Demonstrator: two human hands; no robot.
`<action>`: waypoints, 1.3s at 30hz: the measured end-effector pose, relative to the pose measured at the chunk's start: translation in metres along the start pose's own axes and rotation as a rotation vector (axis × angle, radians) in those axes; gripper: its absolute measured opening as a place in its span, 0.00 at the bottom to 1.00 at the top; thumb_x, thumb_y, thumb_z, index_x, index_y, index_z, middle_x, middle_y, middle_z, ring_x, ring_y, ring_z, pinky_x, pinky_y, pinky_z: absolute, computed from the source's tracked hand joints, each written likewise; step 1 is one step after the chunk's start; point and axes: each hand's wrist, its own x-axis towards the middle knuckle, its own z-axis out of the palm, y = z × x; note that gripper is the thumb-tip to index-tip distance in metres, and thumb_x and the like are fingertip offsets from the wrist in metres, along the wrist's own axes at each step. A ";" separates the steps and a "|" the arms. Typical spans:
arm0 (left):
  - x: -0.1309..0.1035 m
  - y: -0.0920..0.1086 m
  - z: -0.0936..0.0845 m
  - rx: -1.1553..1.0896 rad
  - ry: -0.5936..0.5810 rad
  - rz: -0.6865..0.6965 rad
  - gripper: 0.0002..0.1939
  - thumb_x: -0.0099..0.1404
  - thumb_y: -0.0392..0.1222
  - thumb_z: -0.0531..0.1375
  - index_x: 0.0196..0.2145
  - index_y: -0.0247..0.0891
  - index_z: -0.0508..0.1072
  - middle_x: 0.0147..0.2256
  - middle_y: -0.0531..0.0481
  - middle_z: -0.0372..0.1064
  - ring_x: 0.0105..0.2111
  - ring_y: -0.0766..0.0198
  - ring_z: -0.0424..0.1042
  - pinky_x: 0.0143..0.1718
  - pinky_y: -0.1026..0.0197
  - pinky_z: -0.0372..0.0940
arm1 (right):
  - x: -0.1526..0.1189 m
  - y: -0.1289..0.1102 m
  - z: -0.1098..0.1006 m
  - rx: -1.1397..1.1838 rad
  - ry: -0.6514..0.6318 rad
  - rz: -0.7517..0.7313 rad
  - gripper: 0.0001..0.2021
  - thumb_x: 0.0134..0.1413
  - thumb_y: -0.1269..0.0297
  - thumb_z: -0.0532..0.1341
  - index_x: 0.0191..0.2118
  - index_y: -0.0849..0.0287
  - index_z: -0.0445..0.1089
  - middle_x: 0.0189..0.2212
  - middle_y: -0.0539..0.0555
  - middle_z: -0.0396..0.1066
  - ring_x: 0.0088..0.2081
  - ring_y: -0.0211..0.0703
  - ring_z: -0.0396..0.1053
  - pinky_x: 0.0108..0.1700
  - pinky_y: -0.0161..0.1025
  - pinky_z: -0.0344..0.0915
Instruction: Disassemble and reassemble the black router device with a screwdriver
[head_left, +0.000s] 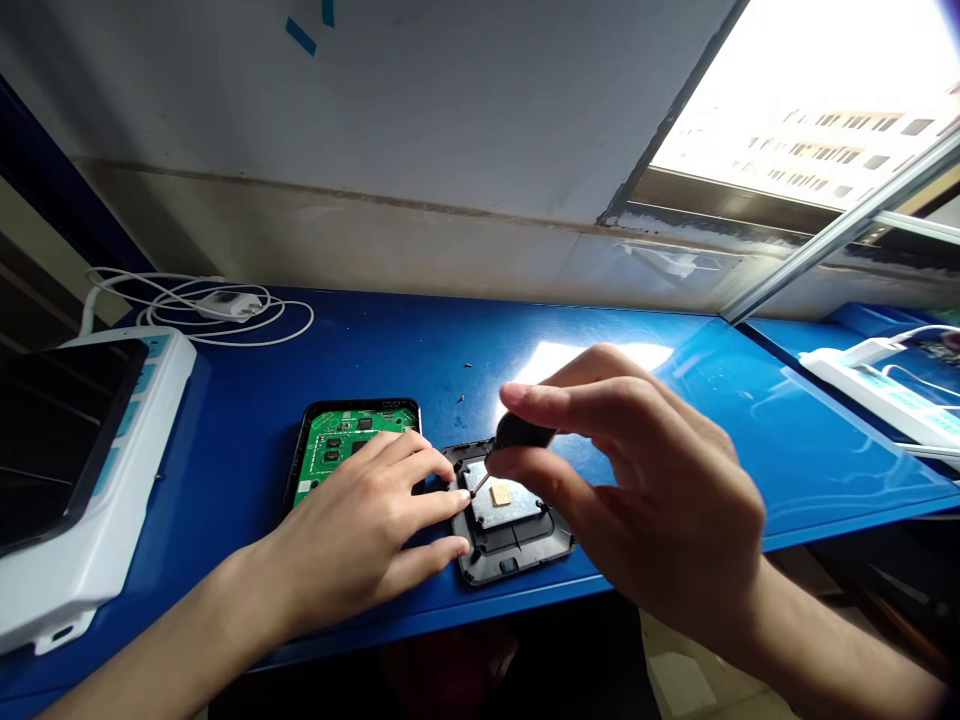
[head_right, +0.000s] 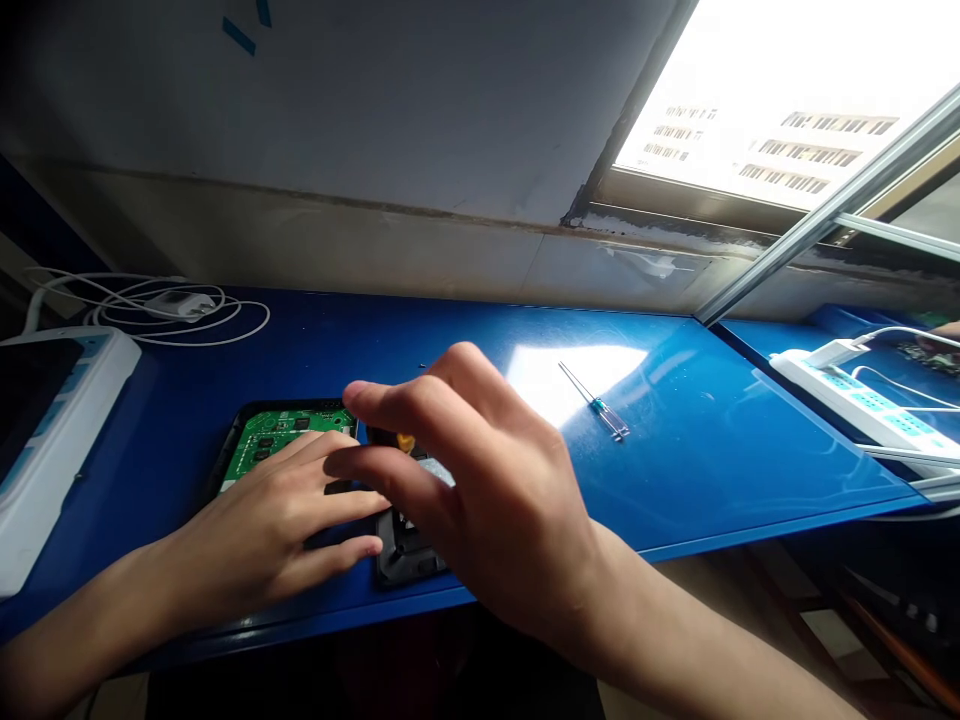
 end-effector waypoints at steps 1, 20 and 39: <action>0.000 0.000 0.000 0.002 -0.001 -0.004 0.11 0.75 0.48 0.59 0.49 0.45 0.79 0.49 0.47 0.74 0.50 0.51 0.69 0.52 0.48 0.63 | -0.001 -0.002 0.000 0.031 -0.027 0.012 0.12 0.63 0.71 0.67 0.51 0.59 0.71 0.41 0.56 0.75 0.40 0.40 0.77 0.39 0.38 0.78; -0.001 -0.001 0.001 0.008 0.011 0.010 0.11 0.74 0.47 0.62 0.50 0.43 0.79 0.49 0.47 0.75 0.50 0.50 0.69 0.52 0.47 0.64 | 0.003 0.004 0.009 0.002 0.044 0.012 0.13 0.56 0.70 0.73 0.45 0.58 0.72 0.34 0.49 0.72 0.32 0.34 0.74 0.33 0.33 0.74; -0.001 0.000 0.000 -0.005 -0.019 -0.013 0.13 0.73 0.47 0.63 0.52 0.44 0.79 0.49 0.47 0.75 0.50 0.50 0.70 0.51 0.48 0.64 | -0.006 0.002 -0.003 0.069 -0.055 0.045 0.14 0.61 0.71 0.69 0.50 0.54 0.69 0.36 0.51 0.74 0.36 0.40 0.77 0.36 0.38 0.77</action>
